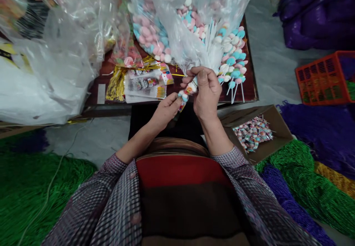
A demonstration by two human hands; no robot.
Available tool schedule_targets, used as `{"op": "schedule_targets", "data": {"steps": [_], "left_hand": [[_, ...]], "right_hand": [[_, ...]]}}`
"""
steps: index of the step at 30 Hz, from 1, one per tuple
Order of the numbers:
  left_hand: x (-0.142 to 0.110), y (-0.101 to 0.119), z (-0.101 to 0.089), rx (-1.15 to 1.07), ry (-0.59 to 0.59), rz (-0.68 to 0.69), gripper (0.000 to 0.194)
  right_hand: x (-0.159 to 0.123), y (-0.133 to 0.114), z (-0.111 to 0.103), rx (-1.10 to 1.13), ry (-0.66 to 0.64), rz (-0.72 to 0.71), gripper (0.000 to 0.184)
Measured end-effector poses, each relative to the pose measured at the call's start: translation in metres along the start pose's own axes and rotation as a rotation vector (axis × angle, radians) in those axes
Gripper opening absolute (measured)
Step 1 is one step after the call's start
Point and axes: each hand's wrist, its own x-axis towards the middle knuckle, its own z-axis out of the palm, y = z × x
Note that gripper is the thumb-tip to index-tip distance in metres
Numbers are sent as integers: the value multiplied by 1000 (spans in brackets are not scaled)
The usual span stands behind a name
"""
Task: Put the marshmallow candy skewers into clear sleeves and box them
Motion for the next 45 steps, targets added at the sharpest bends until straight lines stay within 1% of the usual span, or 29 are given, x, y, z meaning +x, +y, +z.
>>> {"op": "schedule_targets", "data": {"steps": [2,5,10,14,17,19,21,23,25,26,28,30,32,34,36,38,41,43,45], "left_hand": [[1,2,0,3,-9,43,51],[5,5,1,22,-13,95,54],[8,2,-3,22,-14,-5,53],[4,-1,-11,100,47,-11,41],[2,-2,-13,90,97,-43,30],[0,-2,-12,67,139,-69,27],[-1,-1,-10,58,136,-59,30],[0,0,-9,80,46,-31,38],[1,1,-9,98,-48,-8,46],[3,2,-9,89,-52,11,49],[8,4,-8,50,16,65,50],[13,6,-8,37,82,129,46],[17,7,-8,71,94,177,41],[18,7,-8,140,95,209,39],[17,7,-10,222,99,225,39],[15,8,-13,265,108,220,38],[15,11,-17,216,149,214,30],[18,11,-19,174,171,242,26],[21,8,-19,149,197,279,24]], "right_hand": [[-1,0,2,-15,-18,-17,50],[-2,0,3,-25,-6,8,50],[5,7,-4,-21,24,21,49],[11,15,-13,-24,26,28,49],[13,20,-14,-23,19,27,48],[14,21,-12,-26,6,23,50],[16,18,-10,-51,-27,29,55],[16,9,-8,-85,-71,62,63],[15,-3,-9,-81,-82,133,71],[14,-9,-10,-52,-72,177,75],[8,-18,-11,36,-63,266,80],[0,-19,-11,75,-110,322,74],[-11,-15,-9,26,-170,310,60],[-19,-8,-7,-64,-167,221,46],[-24,-3,-6,-134,-116,116,33],[-24,0,-7,-185,-71,42,23],[-21,0,-9,-231,-62,-5,17],[-20,0,-8,-242,-57,-13,16],[-22,1,-6,-235,-24,-4,19]]}}
